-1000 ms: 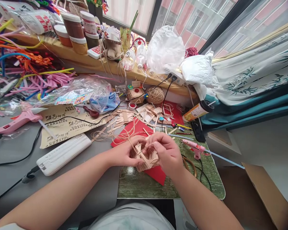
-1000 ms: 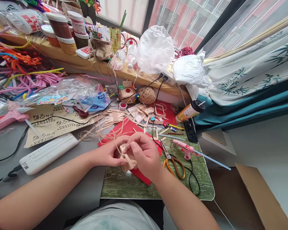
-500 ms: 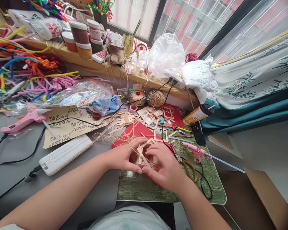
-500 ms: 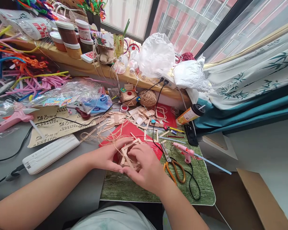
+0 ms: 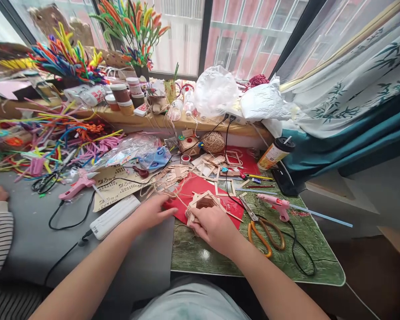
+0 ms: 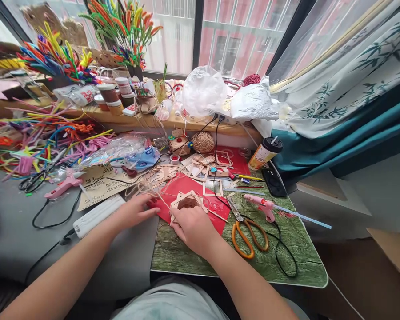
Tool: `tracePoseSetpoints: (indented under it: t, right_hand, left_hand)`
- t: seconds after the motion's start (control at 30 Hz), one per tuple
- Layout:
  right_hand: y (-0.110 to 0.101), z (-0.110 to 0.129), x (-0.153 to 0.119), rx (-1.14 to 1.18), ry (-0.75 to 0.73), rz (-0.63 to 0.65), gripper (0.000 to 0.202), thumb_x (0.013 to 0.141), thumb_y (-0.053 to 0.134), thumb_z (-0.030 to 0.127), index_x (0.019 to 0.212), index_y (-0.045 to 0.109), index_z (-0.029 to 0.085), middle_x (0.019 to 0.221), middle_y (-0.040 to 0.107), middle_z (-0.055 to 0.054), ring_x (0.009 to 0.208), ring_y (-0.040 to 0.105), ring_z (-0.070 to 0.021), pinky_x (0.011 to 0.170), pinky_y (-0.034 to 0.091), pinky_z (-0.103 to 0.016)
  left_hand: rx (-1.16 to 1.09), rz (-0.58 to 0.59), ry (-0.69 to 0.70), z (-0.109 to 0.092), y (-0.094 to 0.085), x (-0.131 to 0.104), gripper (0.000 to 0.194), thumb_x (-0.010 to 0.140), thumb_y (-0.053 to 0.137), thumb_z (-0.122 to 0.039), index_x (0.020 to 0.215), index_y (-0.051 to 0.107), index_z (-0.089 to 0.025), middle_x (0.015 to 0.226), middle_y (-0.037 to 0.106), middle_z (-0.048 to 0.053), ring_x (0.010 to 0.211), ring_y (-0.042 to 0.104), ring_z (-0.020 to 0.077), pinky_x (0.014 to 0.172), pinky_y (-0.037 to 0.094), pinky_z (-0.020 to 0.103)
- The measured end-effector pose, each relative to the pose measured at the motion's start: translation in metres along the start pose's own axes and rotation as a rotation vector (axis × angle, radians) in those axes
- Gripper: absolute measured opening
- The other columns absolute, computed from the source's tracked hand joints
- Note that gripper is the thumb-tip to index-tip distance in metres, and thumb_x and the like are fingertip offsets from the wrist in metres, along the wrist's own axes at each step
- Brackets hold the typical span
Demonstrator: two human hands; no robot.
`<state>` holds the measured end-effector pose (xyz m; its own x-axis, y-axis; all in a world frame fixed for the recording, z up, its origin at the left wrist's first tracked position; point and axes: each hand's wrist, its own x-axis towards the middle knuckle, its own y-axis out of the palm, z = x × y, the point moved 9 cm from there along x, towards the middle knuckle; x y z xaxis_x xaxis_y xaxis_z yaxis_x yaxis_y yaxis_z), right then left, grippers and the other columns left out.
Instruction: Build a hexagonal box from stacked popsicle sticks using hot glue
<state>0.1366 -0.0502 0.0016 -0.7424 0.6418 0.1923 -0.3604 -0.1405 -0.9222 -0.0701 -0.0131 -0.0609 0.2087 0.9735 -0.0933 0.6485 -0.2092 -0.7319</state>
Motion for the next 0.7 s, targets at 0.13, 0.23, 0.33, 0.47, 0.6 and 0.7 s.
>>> tracePoseSetpoints:
  t: [0.13, 0.23, 0.33, 0.47, 0.6, 0.7]
  right_hand:
    - [0.0, 0.0, -0.001, -0.032, -0.026, 0.026, 0.029, 0.108, 0.058, 0.03, 0.133, 0.064, 0.017, 0.094, 0.074, -0.007, 0.088, 0.066, -0.0241, 0.08, 0.04, -0.038]
    - [-0.001, 0.0, 0.001, -0.032, -0.019, 0.038, 0.028, 0.107, 0.059, 0.032, 0.13, 0.064, 0.018, 0.096, 0.075, -0.007, 0.09, 0.067, -0.0238, 0.08, 0.04, -0.037]
    - [-0.001, 0.0, 0.001, -0.037, -0.019, 0.03, 0.028, 0.107, 0.059, 0.032, 0.131, 0.064, 0.017, 0.098, 0.076, -0.008, 0.092, 0.068, -0.0241, 0.082, 0.041, -0.036]
    - [0.002, -0.004, 0.001, -0.04, 0.008, 0.027, 0.028, 0.107, 0.06, 0.031, 0.13, 0.065, 0.017, 0.096, 0.076, -0.008, 0.09, 0.069, -0.0236, 0.08, 0.041, -0.035]
    - [0.004, -0.006, 0.002, -0.018, 0.016, 0.029, 0.023, 0.107, 0.061, 0.032, 0.124, 0.066, 0.018, 0.096, 0.077, -0.007, 0.088, 0.069, -0.0225, 0.079, 0.042, -0.034]
    - [0.004, -0.006, 0.002, -0.017, 0.015, 0.044, 0.024, 0.107, 0.061, 0.031, 0.126, 0.066, 0.017, 0.097, 0.077, -0.009, 0.089, 0.07, -0.0235, 0.08, 0.042, -0.034]
  left_hand:
    - [0.002, -0.2, -0.127, 0.017, -0.012, 0.007, 0.049, 0.092, 0.066, -0.064, 0.115, 0.064, -0.022, 0.107, 0.076, 0.009, 0.091, 0.073, 0.0258, 0.08, 0.057, 0.038]
    - [0.001, -0.252, -0.135, 0.011, -0.008, 0.019, 0.07, 0.083, 0.076, -0.061, 0.138, 0.054, -0.024, 0.108, 0.074, 0.006, 0.086, 0.07, 0.0227, 0.08, 0.054, 0.035]
    - [0.006, -0.232, -0.112, 0.0, -0.001, 0.027, 0.05, 0.086, 0.071, -0.051, 0.128, 0.065, -0.025, 0.1, 0.074, 0.003, 0.084, 0.066, 0.0209, 0.079, 0.05, 0.033]
    - [0.011, -0.228, -0.084, -0.001, -0.021, 0.024, 0.032, 0.088, 0.062, -0.041, 0.113, 0.071, -0.025, 0.09, 0.071, 0.0, 0.081, 0.061, 0.0184, 0.075, 0.046, 0.03]
    - [0.026, -0.173, -0.068, 0.007, -0.068, 0.012, 0.056, 0.081, 0.072, -0.046, 0.134, 0.067, -0.027, 0.083, 0.068, -0.003, 0.072, 0.057, 0.0155, 0.068, 0.042, 0.027]
    - [0.009, -0.129, -0.086, 0.014, -0.103, 0.002, 0.05, 0.072, 0.083, -0.053, 0.113, 0.076, -0.025, 0.078, 0.07, -0.002, 0.068, 0.057, 0.0138, 0.066, 0.042, 0.026]
